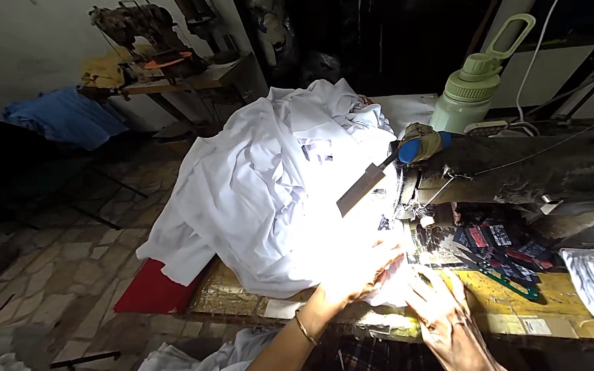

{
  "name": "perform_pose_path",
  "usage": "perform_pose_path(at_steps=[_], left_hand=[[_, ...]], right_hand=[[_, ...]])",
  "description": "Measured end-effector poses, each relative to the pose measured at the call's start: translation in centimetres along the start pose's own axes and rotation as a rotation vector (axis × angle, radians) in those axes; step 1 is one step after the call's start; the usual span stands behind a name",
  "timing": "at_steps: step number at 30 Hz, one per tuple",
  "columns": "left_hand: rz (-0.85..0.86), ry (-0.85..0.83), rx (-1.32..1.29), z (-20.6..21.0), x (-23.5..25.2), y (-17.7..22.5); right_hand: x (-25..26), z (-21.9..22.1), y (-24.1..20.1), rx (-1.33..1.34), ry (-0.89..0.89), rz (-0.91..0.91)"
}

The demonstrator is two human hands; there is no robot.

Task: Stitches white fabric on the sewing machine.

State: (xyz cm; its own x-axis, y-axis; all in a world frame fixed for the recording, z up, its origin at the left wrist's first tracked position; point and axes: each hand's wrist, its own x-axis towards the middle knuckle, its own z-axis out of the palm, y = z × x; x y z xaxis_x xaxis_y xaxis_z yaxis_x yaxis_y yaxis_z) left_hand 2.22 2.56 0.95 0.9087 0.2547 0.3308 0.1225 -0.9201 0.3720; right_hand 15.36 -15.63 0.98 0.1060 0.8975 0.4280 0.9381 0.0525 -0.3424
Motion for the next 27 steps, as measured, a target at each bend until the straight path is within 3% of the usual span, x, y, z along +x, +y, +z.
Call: perform_pose_path(at_steps=[10,18,22,27], left_hand=[[0.004,-0.030,-0.112,-1.0,-2.3,0.4],[-0.152,-0.238,-0.174,-1.5,-0.4,-1.2],[-0.113,-0.156,-0.079,-1.3,0.9,-2.6],[-0.052,-0.096,-0.215,-1.1,2.1,-3.7]], right_hand=[[0.7,-0.8,-0.6,-0.025,-0.073,0.004],[3.0,0.8,1.4,-0.030,-0.010,0.006],[4.4,1.5,2.2,-0.043,0.012,0.031],[5.7,2.3,3.0,-0.006,0.039,0.101]])
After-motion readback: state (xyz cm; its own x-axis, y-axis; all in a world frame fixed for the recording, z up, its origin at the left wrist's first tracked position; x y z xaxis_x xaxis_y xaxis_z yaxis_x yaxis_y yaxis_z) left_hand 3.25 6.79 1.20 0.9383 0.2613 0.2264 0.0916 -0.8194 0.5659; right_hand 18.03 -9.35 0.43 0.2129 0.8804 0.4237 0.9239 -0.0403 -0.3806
